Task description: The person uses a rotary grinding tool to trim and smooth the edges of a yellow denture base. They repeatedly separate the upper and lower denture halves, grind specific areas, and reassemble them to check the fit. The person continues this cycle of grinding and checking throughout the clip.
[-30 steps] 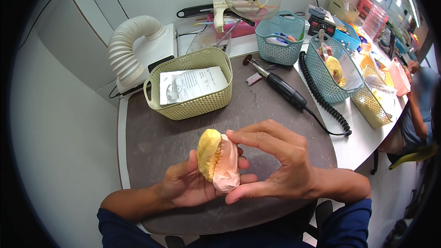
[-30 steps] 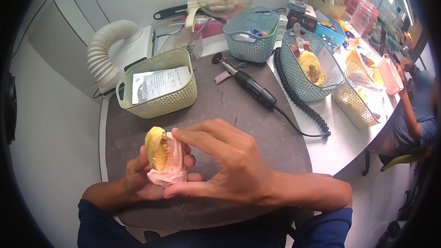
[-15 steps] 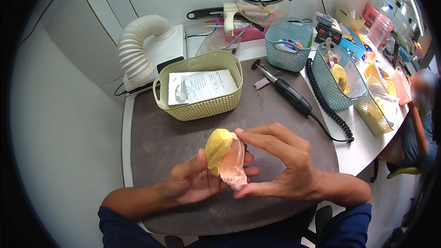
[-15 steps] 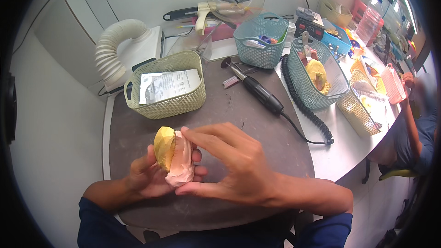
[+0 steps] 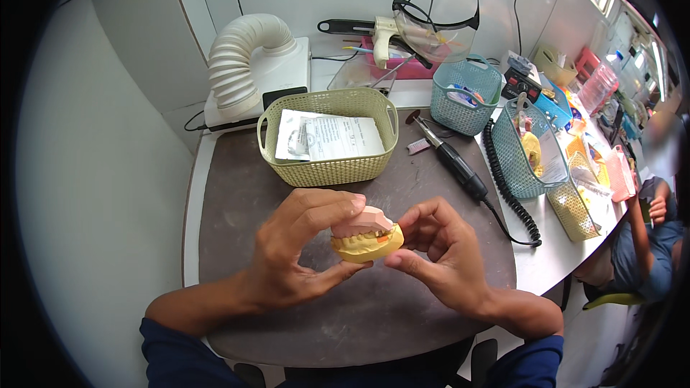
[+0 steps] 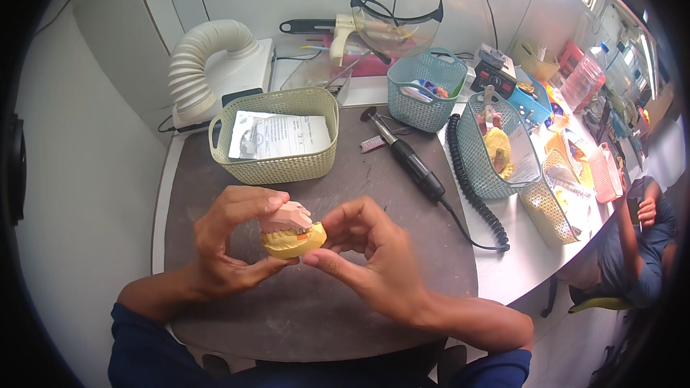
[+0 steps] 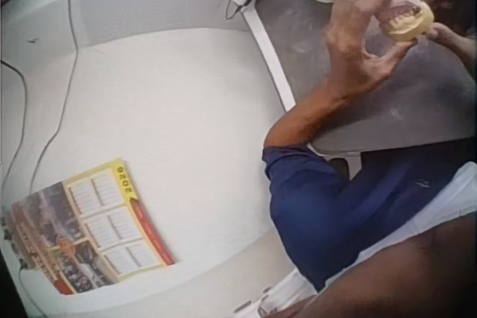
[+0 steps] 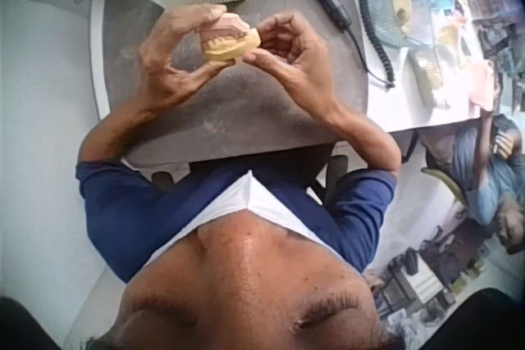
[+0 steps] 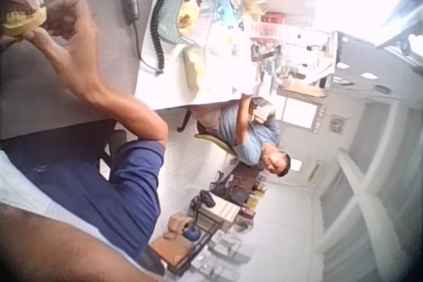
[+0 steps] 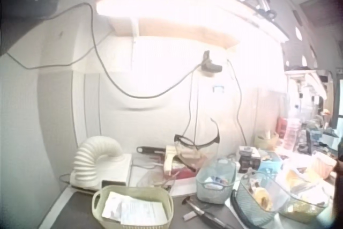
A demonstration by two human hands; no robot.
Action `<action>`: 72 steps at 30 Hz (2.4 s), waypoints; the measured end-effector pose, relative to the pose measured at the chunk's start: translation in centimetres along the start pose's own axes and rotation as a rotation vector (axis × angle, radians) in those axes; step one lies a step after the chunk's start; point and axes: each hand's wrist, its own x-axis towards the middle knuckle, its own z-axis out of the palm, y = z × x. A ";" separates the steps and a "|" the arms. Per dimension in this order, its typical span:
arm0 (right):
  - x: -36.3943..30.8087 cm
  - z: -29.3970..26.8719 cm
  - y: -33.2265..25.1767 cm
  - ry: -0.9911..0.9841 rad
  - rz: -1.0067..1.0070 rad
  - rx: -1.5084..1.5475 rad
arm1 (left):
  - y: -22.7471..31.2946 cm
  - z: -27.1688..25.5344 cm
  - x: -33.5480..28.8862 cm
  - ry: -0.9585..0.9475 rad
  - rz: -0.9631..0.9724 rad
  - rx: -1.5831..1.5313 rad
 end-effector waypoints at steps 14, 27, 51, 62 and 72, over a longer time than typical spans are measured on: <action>0.3 0.3 0.2 -0.058 0.149 0.207 | -0.5 0.4 -0.5 -0.050 0.045 -0.026; 0.0 -0.3 -0.5 -0.001 0.057 0.137 | -0.6 0.5 -0.1 -0.024 0.094 -0.083; -0.1 -0.2 -0.6 0.013 0.030 0.123 | 0.0 0.2 -0.3 -0.025 0.058 -0.047; -0.1 0.0 -0.6 -0.005 0.063 0.148 | -0.5 0.9 -0.9 0.025 0.097 -0.052; 0.3 0.7 0.2 -0.015 0.102 0.206 | -0.3 0.9 -0.7 0.042 0.055 -0.031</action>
